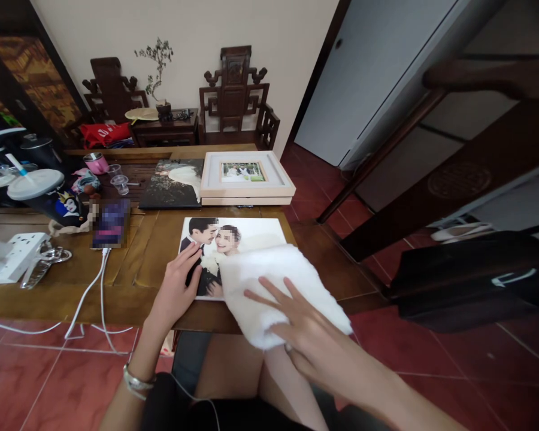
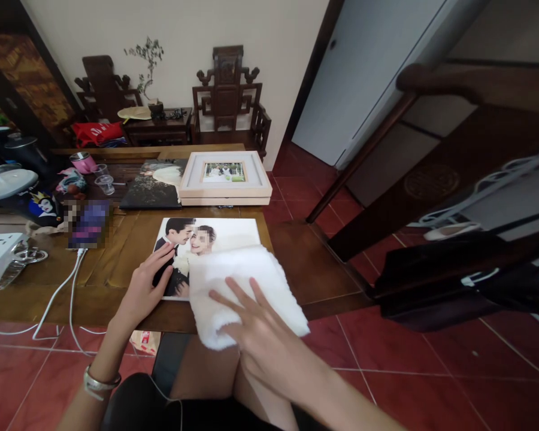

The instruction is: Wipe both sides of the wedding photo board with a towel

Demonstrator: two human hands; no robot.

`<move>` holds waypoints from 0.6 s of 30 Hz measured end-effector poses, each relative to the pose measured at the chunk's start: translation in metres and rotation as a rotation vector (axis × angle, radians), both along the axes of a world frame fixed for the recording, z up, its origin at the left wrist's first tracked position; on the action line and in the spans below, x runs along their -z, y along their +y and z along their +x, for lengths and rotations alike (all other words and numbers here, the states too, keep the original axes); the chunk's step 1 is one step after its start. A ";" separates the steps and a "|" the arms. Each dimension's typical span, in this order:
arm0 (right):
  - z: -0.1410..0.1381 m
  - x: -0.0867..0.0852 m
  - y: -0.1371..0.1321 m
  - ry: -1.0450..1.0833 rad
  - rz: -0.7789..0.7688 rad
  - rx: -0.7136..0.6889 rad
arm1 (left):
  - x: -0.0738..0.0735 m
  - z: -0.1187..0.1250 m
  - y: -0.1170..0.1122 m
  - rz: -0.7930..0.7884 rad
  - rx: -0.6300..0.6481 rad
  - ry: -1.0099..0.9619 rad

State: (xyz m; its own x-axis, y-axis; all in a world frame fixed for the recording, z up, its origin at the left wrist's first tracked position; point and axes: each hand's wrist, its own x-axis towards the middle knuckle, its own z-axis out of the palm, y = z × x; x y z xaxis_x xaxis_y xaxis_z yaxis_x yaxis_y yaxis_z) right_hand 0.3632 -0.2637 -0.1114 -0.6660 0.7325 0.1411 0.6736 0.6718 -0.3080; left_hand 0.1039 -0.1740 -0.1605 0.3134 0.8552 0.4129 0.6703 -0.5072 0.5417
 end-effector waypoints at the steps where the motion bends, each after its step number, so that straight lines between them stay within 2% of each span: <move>1: -0.001 0.001 0.012 0.001 0.003 0.013 | 0.000 0.000 0.000 0.000 0.000 0.005; 7: -0.011 0.004 0.110 -0.028 0.026 0.138 | 0.000 0.000 0.000 0.001 0.007 -0.004; 10: -0.018 0.003 0.139 -0.052 0.038 0.204 | -0.001 0.000 0.000 0.002 0.008 -0.005; 12: -0.022 0.002 0.139 -0.053 0.043 0.212 | -0.001 0.000 0.000 0.000 0.005 -0.003; 14: -0.025 0.003 0.124 -0.049 0.044 0.199 | 0.000 0.000 0.000 0.000 0.006 -0.001; 18: -0.028 0.006 0.062 -0.046 0.041 0.103 | 0.002 0.000 0.000 0.011 0.006 -0.005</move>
State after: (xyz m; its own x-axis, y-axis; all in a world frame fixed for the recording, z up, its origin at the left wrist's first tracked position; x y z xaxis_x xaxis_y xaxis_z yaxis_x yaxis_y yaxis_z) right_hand 0.3356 -0.2021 -0.1176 -0.5939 0.7915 0.1440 0.7524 0.6099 -0.2488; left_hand 0.1042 -0.1738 -0.1623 0.3167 0.8487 0.4236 0.6642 -0.5172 0.5398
